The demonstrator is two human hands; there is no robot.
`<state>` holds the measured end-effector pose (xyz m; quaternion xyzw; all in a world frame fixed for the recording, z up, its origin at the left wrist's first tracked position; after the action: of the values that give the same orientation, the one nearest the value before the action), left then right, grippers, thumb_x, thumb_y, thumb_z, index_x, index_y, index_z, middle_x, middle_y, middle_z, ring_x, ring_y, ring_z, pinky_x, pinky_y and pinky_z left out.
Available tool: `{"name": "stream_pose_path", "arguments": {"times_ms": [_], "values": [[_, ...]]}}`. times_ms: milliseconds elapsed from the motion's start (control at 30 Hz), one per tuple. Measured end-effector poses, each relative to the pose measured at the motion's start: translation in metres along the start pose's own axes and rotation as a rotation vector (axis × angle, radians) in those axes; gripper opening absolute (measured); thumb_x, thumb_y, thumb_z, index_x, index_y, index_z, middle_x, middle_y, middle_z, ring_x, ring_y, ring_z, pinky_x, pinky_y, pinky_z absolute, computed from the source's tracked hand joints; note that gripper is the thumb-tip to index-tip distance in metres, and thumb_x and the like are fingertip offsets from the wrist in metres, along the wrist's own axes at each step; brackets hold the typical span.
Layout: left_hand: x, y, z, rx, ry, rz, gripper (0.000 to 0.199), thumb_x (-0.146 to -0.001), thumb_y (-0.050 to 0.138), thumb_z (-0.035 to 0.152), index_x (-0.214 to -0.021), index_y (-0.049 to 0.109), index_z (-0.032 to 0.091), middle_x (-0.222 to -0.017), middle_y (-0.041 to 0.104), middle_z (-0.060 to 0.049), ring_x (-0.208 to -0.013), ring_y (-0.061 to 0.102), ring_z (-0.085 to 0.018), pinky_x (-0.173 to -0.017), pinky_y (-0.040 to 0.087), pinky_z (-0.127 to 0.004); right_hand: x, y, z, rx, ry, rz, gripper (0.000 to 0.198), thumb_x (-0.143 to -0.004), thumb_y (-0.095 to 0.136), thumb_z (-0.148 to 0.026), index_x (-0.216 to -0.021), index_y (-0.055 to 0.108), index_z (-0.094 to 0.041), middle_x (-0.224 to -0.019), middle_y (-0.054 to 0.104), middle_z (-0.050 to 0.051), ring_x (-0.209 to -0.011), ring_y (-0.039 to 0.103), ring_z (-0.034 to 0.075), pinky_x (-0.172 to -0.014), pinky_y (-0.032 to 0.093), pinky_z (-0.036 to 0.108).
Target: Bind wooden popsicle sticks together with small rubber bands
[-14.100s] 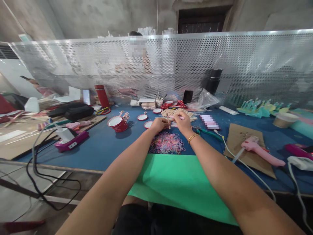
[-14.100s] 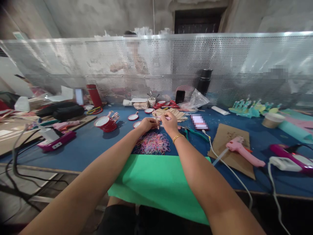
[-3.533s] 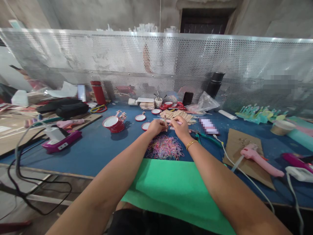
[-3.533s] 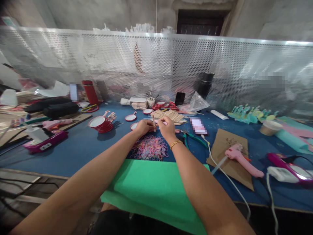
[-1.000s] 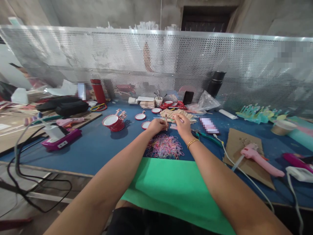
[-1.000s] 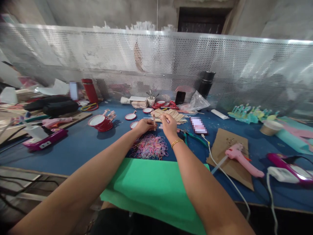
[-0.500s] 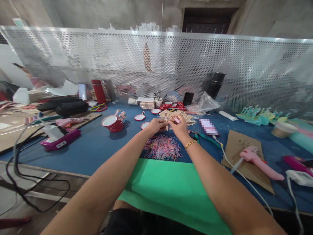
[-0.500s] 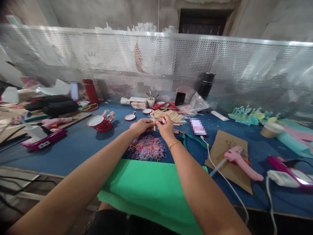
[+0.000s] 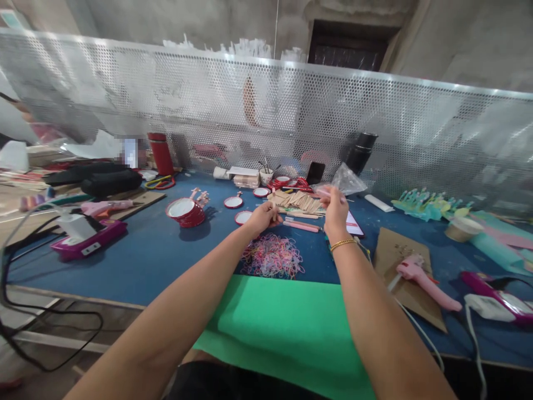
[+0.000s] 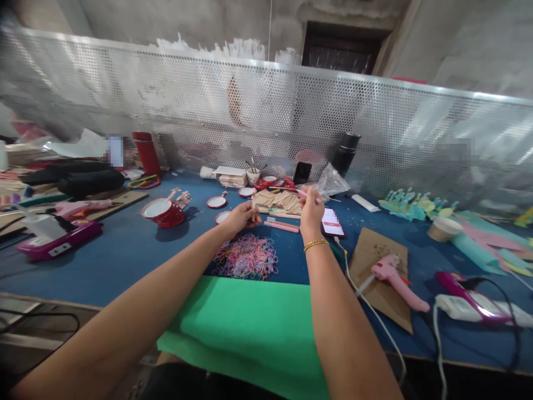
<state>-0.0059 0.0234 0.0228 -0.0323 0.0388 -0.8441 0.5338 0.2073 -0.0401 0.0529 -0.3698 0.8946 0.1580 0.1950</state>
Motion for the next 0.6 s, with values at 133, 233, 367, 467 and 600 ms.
{"name": "stream_pose_path", "arguments": {"times_ms": [133,233,367,467,600], "values": [[0.000,0.001,-0.002,-0.020,0.007,0.001,0.007,-0.091,0.042,0.018,-0.093,0.049,0.019,-0.061,0.062,0.003,-0.052,0.055,-0.009,-0.053,0.042,-0.019,0.006,0.005,0.007,0.180,-0.007,-0.128,0.034,-0.084,0.046,-0.040,-0.106,0.063,-0.019,-0.079,0.069,0.003,-0.066,0.063,0.015,-0.067,0.049,0.029],[-0.002,-0.004,-0.004,-0.028,0.012,0.051,0.006,-0.090,0.044,0.020,-0.092,0.049,0.020,-0.064,0.062,0.003,-0.053,0.056,-0.009,-0.052,0.040,-0.019,0.026,0.029,0.009,0.513,-0.149,-0.334,0.023,-0.082,0.052,-0.028,-0.100,0.065,-0.023,-0.086,0.072,0.004,-0.080,0.066,0.019,-0.078,0.048,0.032],[-0.004,-0.013,-0.002,-0.093,0.072,0.166,0.007,-0.087,0.050,0.022,-0.080,0.049,0.019,-0.065,0.061,0.003,-0.048,0.048,-0.006,-0.052,0.037,-0.019,0.048,0.056,0.014,0.761,-0.329,-0.556,0.028,-0.082,0.051,-0.015,-0.105,0.063,-0.026,-0.096,0.073,0.003,-0.093,0.066,0.020,-0.088,0.043,0.033],[-0.003,-0.014,0.000,-0.054,0.084,0.203,0.011,-0.087,0.046,0.017,-0.076,0.048,0.019,-0.059,0.054,0.005,-0.047,0.043,-0.007,-0.051,0.035,-0.019,0.052,0.061,0.020,0.883,-0.361,-0.596,0.031,-0.079,0.054,-0.013,-0.106,0.062,-0.027,-0.096,0.073,0.003,-0.095,0.066,0.021,-0.090,0.041,0.034],[0.001,-0.009,-0.001,0.033,0.032,0.187,0.015,-0.086,0.038,0.009,-0.078,0.046,0.019,-0.054,0.047,0.006,-0.045,0.038,-0.007,-0.051,0.033,-0.019,0.053,0.062,0.024,0.873,-0.328,-0.639,0.034,-0.079,0.052,-0.010,-0.106,0.062,-0.028,-0.096,0.072,0.002,-0.094,0.066,0.019,-0.087,0.042,0.030]]}}
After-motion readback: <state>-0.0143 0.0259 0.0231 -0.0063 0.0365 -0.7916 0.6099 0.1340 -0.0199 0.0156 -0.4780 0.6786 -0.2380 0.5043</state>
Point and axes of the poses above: each hand's wrist, its own x-axis away from the middle knuckle, its own y-axis out of the palm, z = x × y, the point moved 6 cm from there along -x, towards the middle knuckle
